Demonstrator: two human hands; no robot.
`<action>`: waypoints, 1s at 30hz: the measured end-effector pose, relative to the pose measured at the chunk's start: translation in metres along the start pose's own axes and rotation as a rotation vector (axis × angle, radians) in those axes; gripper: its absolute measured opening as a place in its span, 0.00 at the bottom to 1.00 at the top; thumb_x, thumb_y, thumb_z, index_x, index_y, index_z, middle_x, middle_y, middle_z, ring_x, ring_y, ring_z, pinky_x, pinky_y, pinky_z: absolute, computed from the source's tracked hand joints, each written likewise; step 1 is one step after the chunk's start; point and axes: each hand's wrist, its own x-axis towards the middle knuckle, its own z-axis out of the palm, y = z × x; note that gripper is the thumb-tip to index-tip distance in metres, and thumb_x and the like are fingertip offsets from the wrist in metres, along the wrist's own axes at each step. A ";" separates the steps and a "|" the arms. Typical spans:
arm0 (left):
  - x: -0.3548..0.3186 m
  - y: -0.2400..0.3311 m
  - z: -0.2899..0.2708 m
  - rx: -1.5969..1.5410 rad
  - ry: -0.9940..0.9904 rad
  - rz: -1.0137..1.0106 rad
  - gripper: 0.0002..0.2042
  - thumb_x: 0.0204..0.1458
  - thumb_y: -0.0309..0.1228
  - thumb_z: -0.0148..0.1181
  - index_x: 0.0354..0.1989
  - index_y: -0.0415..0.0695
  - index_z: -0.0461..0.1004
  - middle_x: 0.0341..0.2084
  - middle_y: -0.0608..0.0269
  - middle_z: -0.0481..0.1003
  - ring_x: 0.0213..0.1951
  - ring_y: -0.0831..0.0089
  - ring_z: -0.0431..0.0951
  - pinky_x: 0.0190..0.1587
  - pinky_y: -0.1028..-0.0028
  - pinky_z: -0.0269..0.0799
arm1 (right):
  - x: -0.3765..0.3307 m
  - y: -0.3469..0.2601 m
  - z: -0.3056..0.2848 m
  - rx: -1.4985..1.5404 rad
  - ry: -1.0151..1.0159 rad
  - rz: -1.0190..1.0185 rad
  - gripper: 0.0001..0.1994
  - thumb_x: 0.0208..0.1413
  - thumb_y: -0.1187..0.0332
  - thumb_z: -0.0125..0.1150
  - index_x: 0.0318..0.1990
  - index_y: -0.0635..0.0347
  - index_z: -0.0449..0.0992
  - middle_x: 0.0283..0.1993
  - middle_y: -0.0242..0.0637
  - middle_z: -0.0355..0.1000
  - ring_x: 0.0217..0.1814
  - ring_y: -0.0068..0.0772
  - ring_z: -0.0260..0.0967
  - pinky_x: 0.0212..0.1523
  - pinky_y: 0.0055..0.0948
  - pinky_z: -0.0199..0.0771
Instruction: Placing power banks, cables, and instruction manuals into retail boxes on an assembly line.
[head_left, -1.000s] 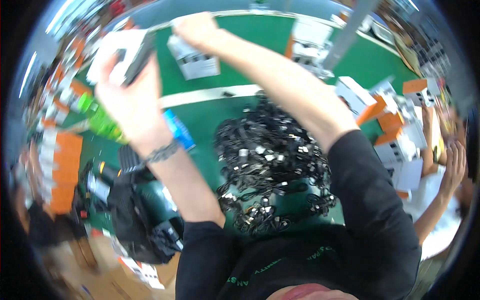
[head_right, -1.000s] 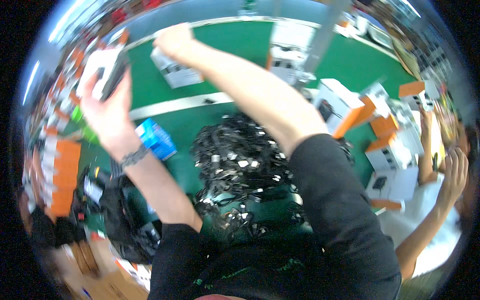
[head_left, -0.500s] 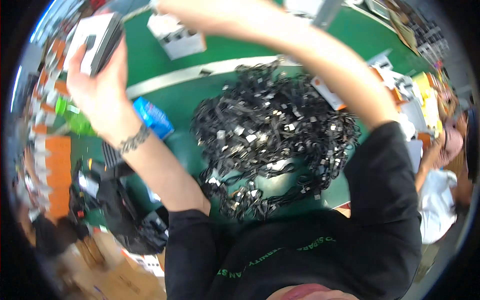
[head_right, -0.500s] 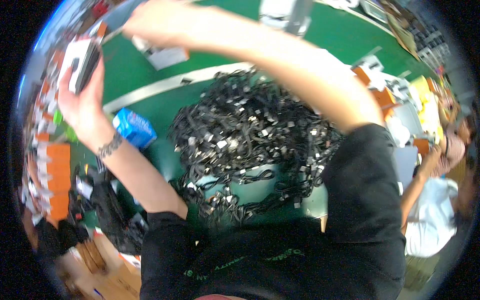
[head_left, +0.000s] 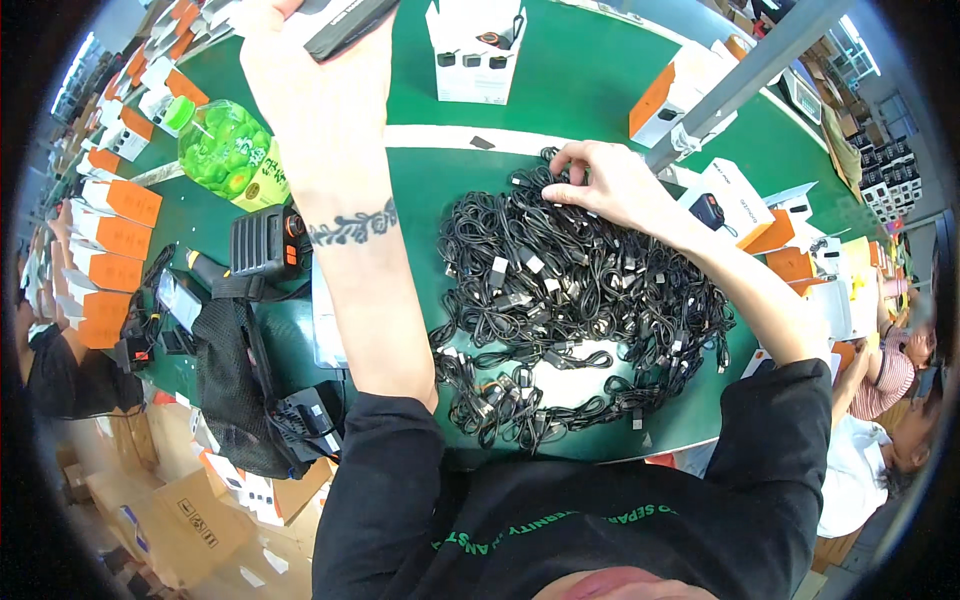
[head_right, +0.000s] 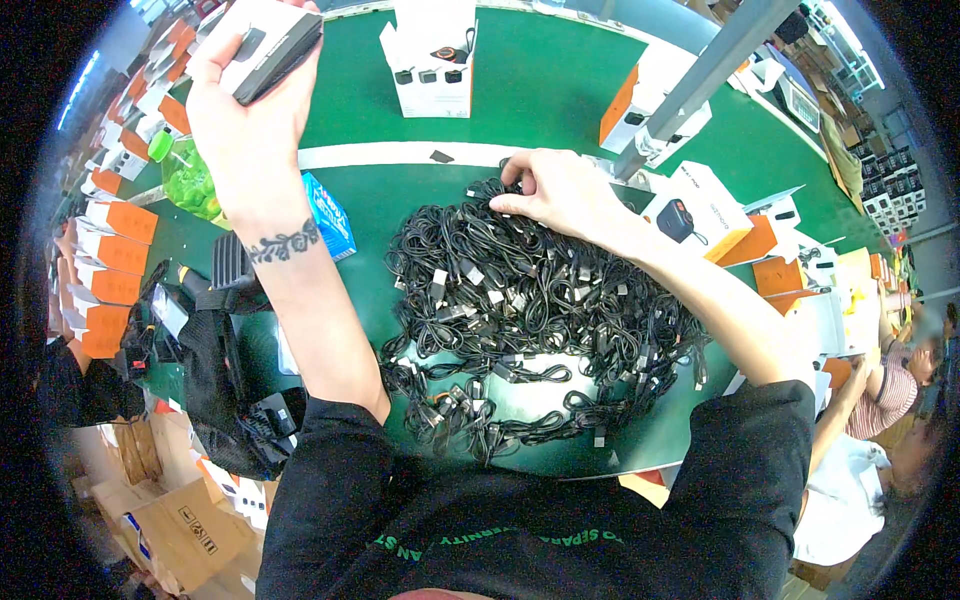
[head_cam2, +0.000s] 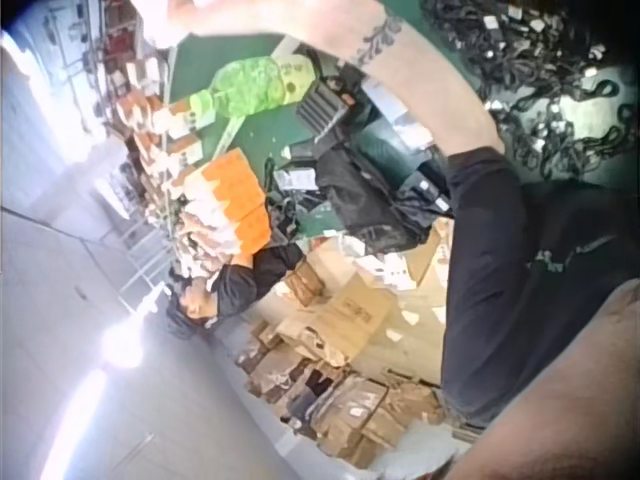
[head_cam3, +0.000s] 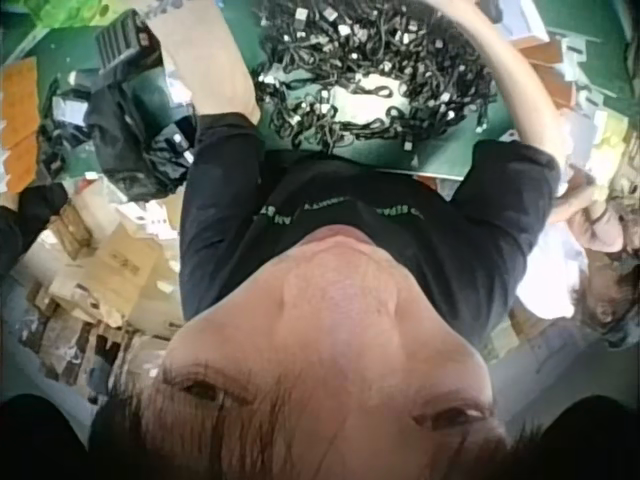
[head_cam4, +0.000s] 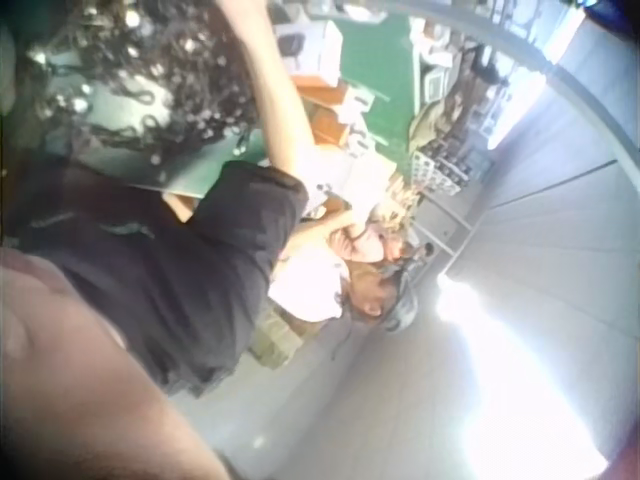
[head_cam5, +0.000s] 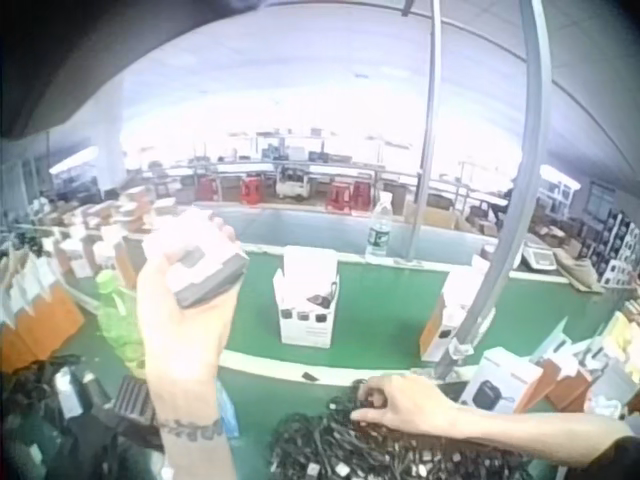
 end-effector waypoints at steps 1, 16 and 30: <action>0.001 -0.002 0.000 -0.011 -0.022 -0.008 0.13 0.55 0.24 0.51 0.48 0.36 0.68 0.40 0.49 0.74 0.45 0.56 0.74 0.49 0.59 0.74 | 0.004 0.000 -0.001 0.070 -0.045 0.062 0.15 0.51 0.59 0.69 0.36 0.63 0.80 0.28 0.36 0.73 0.31 0.33 0.72 0.35 0.34 0.72; 0.019 0.004 -0.024 -0.055 -0.205 -0.084 0.24 0.54 0.23 0.46 0.61 0.29 0.58 0.55 0.36 0.66 0.57 0.47 0.67 0.64 0.48 0.63 | 0.148 -0.029 -0.075 -0.240 0.256 -0.318 0.13 0.59 0.60 0.52 0.38 0.59 0.77 0.32 0.44 0.78 0.33 0.43 0.78 0.38 0.38 0.76; 0.013 0.002 -0.009 0.032 -0.186 -0.063 0.17 0.57 0.29 0.50 0.54 0.37 0.67 0.45 0.47 0.74 0.46 0.56 0.75 0.50 0.58 0.74 | 0.168 0.001 -0.071 -0.773 0.665 -0.427 0.06 0.53 0.67 0.58 0.34 0.56 0.80 0.34 0.39 0.78 0.41 0.40 0.77 0.44 0.39 0.74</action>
